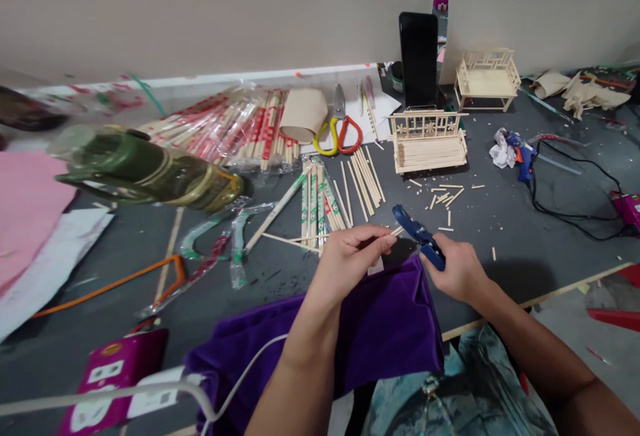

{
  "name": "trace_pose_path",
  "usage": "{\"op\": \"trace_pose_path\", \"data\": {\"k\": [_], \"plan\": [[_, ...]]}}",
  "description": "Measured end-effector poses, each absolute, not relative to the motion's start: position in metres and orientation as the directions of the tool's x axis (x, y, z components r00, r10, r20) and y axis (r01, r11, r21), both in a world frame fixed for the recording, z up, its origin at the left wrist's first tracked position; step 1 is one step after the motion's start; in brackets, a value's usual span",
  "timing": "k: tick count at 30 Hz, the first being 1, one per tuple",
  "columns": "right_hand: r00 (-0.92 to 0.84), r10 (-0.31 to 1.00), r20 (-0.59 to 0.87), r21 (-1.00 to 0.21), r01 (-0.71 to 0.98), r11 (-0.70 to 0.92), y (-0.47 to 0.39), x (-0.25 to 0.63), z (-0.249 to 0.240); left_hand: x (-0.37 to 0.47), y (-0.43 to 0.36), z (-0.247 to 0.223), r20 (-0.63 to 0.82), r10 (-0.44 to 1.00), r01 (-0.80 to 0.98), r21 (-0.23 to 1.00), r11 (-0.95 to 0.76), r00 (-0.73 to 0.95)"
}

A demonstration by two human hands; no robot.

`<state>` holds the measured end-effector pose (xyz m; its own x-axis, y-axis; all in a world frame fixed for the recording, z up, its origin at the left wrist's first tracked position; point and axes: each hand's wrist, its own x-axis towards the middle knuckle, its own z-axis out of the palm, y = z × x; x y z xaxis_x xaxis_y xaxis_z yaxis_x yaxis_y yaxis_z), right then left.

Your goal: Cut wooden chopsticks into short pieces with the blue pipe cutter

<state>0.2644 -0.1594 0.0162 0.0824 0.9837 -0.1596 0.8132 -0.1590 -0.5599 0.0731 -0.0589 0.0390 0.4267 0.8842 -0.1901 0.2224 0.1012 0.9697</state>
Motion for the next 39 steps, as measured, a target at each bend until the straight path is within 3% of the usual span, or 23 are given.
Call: {"op": "trace_pose_path", "data": {"k": [21, 34, 37, 39], "plan": [[0.117, 0.985, -0.127, -0.684, 0.709, -0.172, -0.150, 0.270, -0.003, 0.087, -0.040, 0.041, -0.278, 0.836, 0.302, 0.943, 0.142, 0.472], [0.145, 0.989, -0.040, -0.652, 0.746, -0.136, -0.148, 0.271, -0.017, 0.088, -0.040, 0.029, -0.258, 0.849, 0.280, 0.950, 0.136, 0.461], [0.135, 0.990, -0.036, -0.755, 0.646, -0.116, -0.148, 0.275, -0.021, 0.084, -0.038, 0.022, -0.274, 0.847, 0.267, 0.950, 0.165, 0.454], [0.173, 0.982, -0.074, -0.888, 0.437, -0.144, -0.147, 0.279, -0.022, 0.080, -0.038, 0.020, -0.281, 0.854, 0.242, 0.952, 0.190, 0.438]]}}
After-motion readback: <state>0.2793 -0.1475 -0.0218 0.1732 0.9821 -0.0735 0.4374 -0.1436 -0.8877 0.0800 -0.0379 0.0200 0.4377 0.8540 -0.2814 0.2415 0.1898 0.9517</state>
